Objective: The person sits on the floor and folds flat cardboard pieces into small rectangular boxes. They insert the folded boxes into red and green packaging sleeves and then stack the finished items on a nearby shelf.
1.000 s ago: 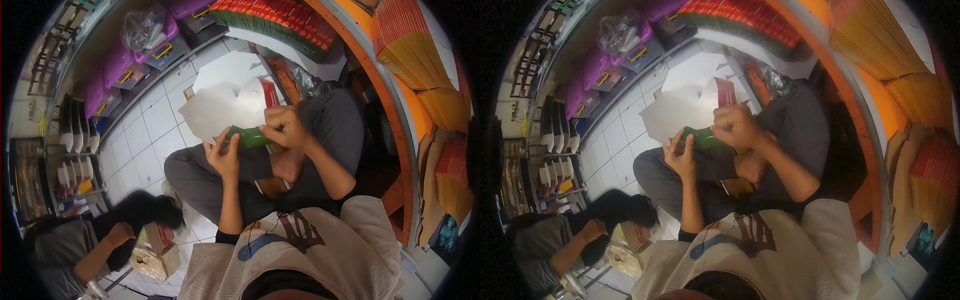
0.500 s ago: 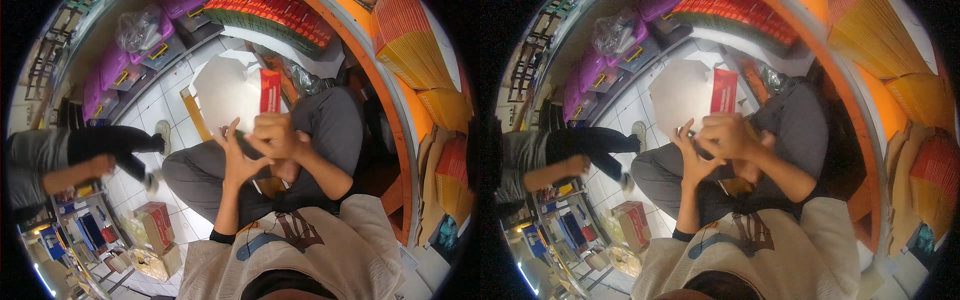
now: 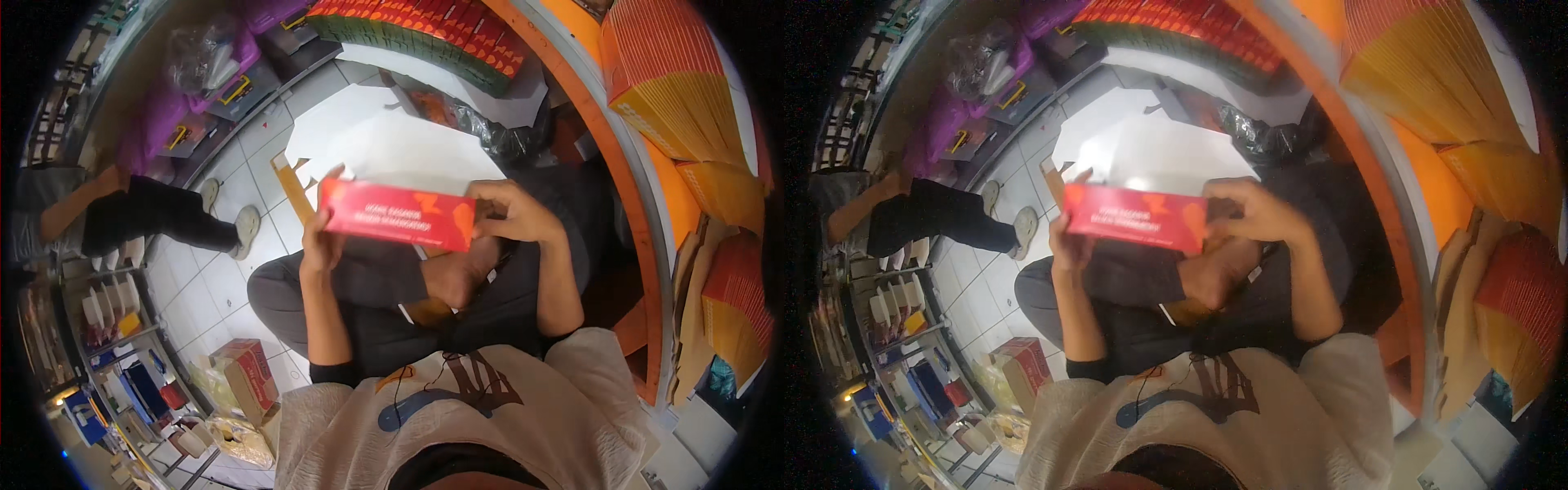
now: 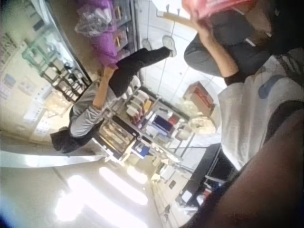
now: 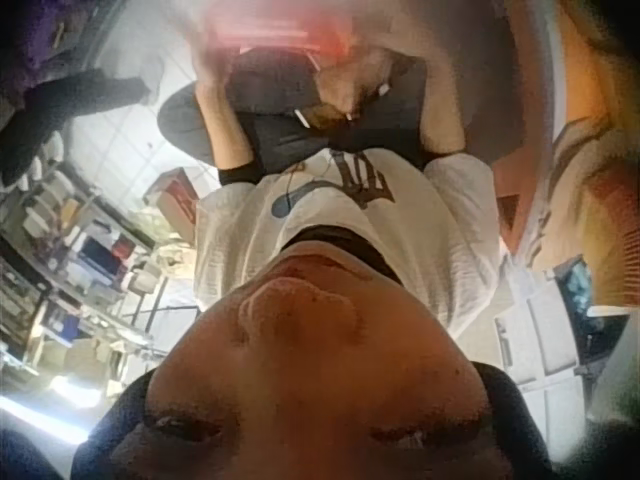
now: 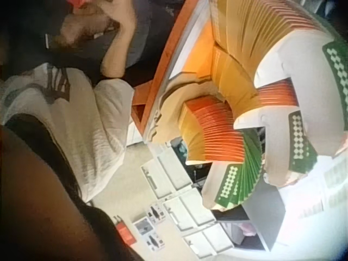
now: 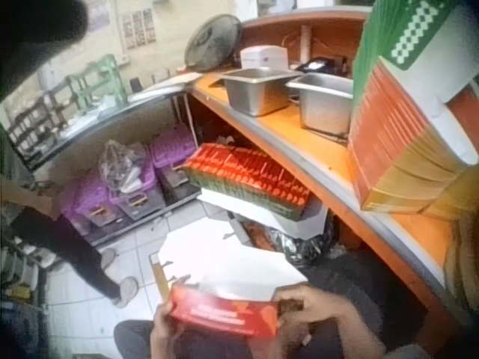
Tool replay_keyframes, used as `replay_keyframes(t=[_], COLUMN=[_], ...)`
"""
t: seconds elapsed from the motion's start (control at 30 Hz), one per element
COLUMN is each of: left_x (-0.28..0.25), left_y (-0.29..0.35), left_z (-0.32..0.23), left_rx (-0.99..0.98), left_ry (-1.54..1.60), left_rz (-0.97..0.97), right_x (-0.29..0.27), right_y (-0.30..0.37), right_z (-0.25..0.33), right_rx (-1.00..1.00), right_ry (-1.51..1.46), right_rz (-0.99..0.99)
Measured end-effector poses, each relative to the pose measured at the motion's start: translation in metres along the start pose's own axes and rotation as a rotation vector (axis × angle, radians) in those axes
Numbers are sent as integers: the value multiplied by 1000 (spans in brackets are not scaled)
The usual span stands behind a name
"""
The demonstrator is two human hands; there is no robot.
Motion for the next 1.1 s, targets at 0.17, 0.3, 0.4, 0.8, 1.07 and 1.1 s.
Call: replay_keyframes(t=[0.17,0.3,0.4,0.8,1.07,1.1], left_x=[47,112,158,199,211,205], left_y=[-95,-181,-251,-393,-385,-379], left_z=[2,19,54,107,96,92], left_rx=[107,293,512,545,821,356], left_ry=[-578,-900,-1256,-2028,-1833,-2125], left_rz=[36,303,226,321,397,518], right_x=[-65,-117,-143,-213,-206,-203], right_y=[75,90,81,-17,-44,-45], right_z=[-49,-70,-107,-222,-212,-210], right_rx=[-46,-73,97,-21,-49,-47], right_ry=[-436,-227,26,-91,-212,-274], right_rz=[-733,-1009,-1314,-1096,-1373,-1429])
Point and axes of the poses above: each hand's wrist, its own y-axis away from the middle knuckle, its own x-axis out of the palm, z = x × y, the point moved 6 cm from there along -y, towards the middle knuckle, and after that the axes turned 2 degrees about y, right-handed, at the moved point
